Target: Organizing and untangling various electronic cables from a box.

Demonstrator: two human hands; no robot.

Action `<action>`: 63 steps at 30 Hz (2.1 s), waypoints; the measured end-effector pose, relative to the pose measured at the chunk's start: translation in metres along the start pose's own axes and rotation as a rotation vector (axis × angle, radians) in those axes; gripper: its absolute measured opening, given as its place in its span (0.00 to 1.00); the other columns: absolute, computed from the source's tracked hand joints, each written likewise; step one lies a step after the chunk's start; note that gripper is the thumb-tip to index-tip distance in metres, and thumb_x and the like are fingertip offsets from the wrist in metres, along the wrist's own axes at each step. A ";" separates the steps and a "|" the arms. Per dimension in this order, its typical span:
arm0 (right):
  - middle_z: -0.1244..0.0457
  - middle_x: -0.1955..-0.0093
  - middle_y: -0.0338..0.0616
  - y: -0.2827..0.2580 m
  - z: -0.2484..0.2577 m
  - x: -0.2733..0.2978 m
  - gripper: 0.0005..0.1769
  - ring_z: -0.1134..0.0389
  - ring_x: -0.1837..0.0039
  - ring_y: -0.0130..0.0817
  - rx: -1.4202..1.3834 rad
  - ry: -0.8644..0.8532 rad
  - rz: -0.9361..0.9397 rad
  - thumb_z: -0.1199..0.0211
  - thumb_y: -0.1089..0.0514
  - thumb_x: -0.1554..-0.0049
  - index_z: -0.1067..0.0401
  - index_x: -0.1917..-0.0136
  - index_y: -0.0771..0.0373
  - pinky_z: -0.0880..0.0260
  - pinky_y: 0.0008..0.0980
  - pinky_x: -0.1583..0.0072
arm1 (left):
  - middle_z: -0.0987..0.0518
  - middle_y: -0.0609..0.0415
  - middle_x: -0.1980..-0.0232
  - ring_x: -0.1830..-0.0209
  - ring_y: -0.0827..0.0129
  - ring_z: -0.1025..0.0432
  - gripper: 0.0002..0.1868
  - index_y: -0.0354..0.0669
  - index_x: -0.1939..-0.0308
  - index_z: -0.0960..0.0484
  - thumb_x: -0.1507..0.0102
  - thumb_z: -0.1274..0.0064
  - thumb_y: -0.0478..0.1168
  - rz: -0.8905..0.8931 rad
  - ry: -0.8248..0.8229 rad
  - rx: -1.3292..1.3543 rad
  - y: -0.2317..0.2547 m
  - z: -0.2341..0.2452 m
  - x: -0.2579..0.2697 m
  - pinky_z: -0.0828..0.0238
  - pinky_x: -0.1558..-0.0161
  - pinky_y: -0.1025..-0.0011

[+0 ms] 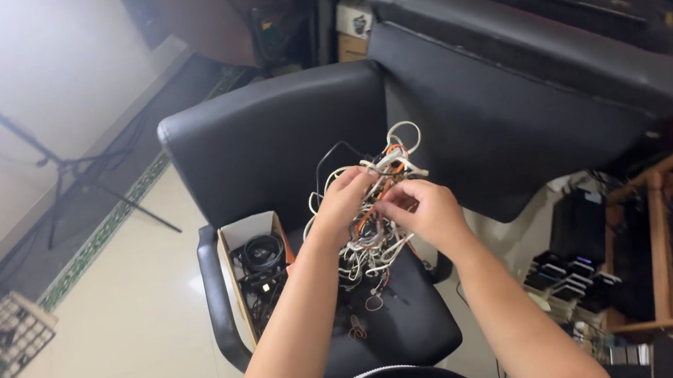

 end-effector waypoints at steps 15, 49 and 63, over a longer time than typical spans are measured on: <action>0.37 0.53 0.45 -0.019 0.067 -0.052 0.09 0.45 0.65 0.19 -1.001 0.014 0.097 0.48 0.72 0.36 0.38 0.52 0.58 0.46 0.19 0.64 | 0.17 0.52 0.46 0.50 0.68 0.24 0.18 0.44 0.41 0.21 0.35 0.44 0.39 0.072 0.532 -0.493 -0.115 0.149 -0.030 0.28 0.51 0.69; 0.27 0.50 0.47 0.189 -0.170 -0.018 0.23 0.26 0.47 0.33 -0.349 -0.495 0.137 0.38 0.59 0.35 0.37 0.29 0.63 0.25 0.31 0.42 | 0.45 0.59 0.73 0.76 0.73 0.50 0.16 0.40 0.55 0.30 0.21 0.60 0.48 -0.862 -0.131 0.520 0.232 -0.064 0.099 0.48 0.69 0.72; 0.29 0.40 0.54 -0.030 0.003 -0.092 0.26 0.24 0.47 0.39 -0.756 -0.194 -0.088 0.55 0.62 0.31 0.40 0.20 0.60 0.20 0.33 0.47 | 0.22 0.54 0.63 0.64 0.74 0.27 0.23 0.32 0.44 0.28 0.36 0.41 0.44 -0.761 0.144 -0.688 0.105 -0.028 0.061 0.29 0.62 0.71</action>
Point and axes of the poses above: each hand's wrist, its own x-axis away from the middle knuckle, its own z-axis out of the back of the hand, y = z × x, the point moved 9 cm from there along -x, towards the middle knuckle
